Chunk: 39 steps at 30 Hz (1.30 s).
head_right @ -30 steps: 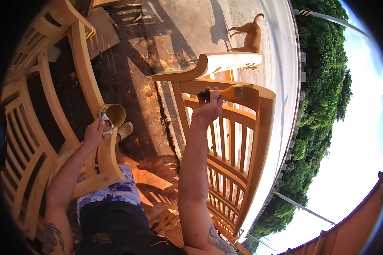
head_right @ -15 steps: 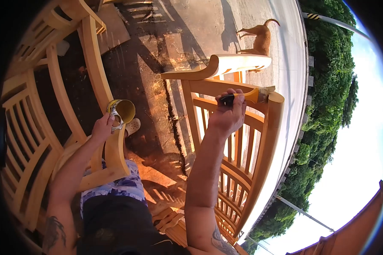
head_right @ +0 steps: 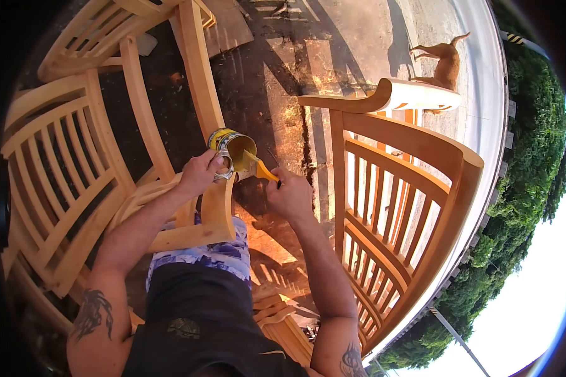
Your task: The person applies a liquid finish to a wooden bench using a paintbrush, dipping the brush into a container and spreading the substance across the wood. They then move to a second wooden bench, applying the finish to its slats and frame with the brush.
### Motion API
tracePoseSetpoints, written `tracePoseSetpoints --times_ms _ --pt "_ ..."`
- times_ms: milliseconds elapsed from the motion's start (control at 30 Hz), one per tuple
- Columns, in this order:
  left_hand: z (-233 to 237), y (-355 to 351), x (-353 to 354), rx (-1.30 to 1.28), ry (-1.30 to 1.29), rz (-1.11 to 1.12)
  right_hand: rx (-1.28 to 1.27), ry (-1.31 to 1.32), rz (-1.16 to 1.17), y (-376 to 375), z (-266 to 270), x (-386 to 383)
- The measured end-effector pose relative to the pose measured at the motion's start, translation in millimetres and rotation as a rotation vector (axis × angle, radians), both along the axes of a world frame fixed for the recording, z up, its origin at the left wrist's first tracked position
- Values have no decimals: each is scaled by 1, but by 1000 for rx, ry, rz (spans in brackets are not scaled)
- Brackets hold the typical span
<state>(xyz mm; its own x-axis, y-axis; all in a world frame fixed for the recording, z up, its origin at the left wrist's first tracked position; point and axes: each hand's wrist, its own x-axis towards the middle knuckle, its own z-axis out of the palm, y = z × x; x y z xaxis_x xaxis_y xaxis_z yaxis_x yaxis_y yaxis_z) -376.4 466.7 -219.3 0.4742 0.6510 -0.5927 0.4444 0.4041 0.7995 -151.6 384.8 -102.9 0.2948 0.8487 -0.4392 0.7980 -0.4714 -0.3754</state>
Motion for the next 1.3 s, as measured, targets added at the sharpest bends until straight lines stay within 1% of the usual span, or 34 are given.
tracePoseSetpoints --times_ms 67,167,267,367,467,567,700,833,1133,1233,1267,1300 --pt "5 -1 0 47 0 -20 6 -63 76 8 -13 -21" --pt "1 -10 1 241 8 -72 -122 -122 98 22 -40 -38" --pt "9 -13 3 316 0 -168 -142 -111 94 23 -63 -40" --pt "22 -8 5 319 -32 -146 16 -94 5 15 -43 -35" --pt "17 -4 8 281 -43 -78 -24 14 -235 1 -19 -22" --pt "22 3 11 225 -72 -29 18 183 -451 -26 -10 0" --pt "35 13 16 190 -102 -22 155 222 -560 -48 -6 17" --pt "40 17 21 153 -109 -32 90 308 -686 -54 6 23" --pt "41 16 26 153 -91 -1 291 314 -633 -56 21 31" --pt "44 15 27 157 -90 -11 323 108 -304 -41 30 18" --pt "46 15 28 159 -93 -15 399 73 -206 -35 29 12" --pt "46 15 28 167 -91 -23 422 36 -138 -35 22 14"
